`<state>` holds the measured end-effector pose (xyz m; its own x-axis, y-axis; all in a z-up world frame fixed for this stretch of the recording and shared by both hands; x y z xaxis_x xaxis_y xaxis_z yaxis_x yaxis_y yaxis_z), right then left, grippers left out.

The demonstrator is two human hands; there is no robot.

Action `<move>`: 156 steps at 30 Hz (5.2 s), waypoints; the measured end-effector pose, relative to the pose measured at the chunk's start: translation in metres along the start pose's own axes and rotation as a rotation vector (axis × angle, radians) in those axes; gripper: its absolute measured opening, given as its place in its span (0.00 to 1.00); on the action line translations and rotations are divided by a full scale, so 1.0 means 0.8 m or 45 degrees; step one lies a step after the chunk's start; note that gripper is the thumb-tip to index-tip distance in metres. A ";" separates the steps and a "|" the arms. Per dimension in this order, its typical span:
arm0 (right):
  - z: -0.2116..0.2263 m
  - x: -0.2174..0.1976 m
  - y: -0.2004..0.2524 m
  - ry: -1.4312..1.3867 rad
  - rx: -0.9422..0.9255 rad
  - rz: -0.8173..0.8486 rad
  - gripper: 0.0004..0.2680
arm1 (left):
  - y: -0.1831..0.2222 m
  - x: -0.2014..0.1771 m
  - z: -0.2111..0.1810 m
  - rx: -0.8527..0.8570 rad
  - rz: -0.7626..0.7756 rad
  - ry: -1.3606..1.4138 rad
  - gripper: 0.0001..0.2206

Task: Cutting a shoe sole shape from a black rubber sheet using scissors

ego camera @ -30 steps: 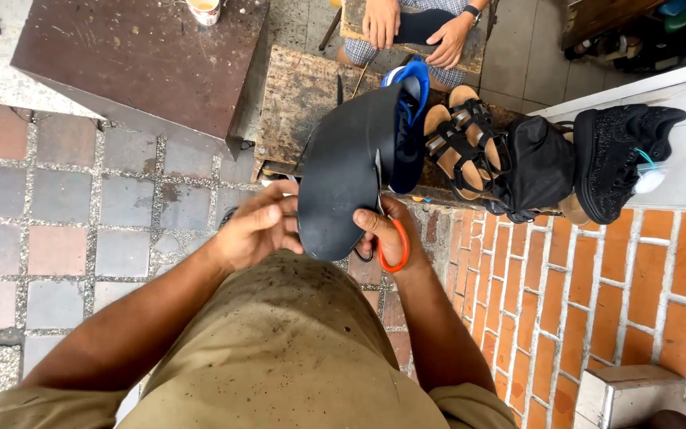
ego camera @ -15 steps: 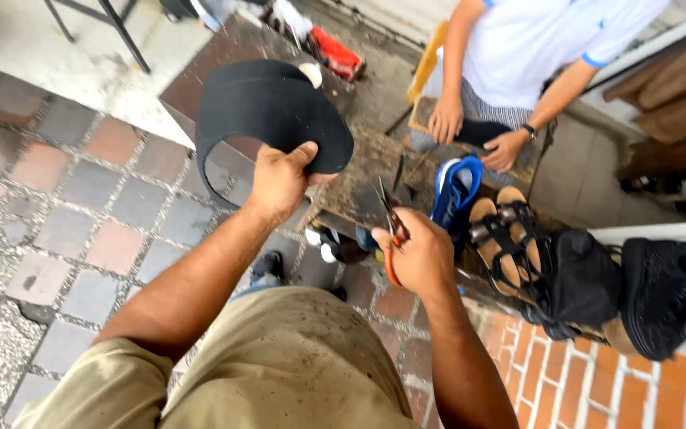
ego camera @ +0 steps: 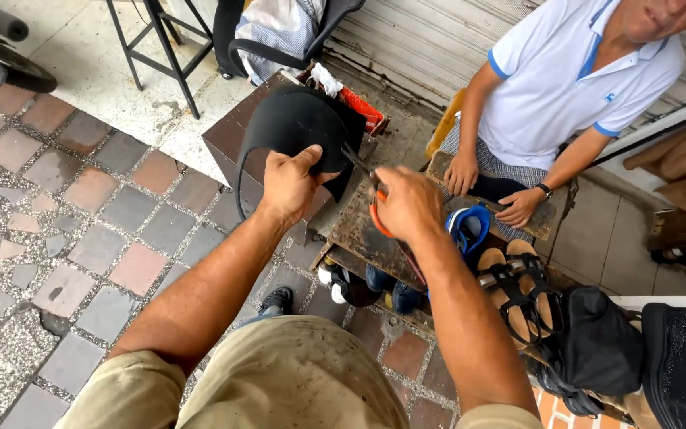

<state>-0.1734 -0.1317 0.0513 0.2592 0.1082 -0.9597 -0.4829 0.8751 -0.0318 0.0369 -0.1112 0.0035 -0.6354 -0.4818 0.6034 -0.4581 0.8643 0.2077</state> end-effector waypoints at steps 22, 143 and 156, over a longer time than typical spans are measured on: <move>-0.004 -0.020 -0.054 -1.726 -0.365 -0.445 0.11 | 0.106 0.046 -0.196 0.908 0.482 -1.256 0.19; 0.038 0.073 0.283 -1.946 0.450 0.060 0.21 | 0.139 0.075 -0.040 -0.373 0.806 -1.086 0.11; 0.043 0.084 0.285 -1.693 0.365 -0.085 0.14 | 0.157 0.045 -0.024 -0.288 0.970 -1.197 0.13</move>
<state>-0.2374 0.0911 -0.0106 0.9568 0.2881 0.0385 -0.2906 0.9454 0.1477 -0.0311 -0.0174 0.0660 -0.9366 0.3207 -0.1411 0.2840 0.9308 0.2303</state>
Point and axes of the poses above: each hand's wrist, its own y-axis away from the middle knuckle, its own x-axis out of the palm, z = x × y, the point moved 1 cm from there along -y, towards the middle knuckle, and after that the axes turned 3 degrees about z, right-handed, at the moved point
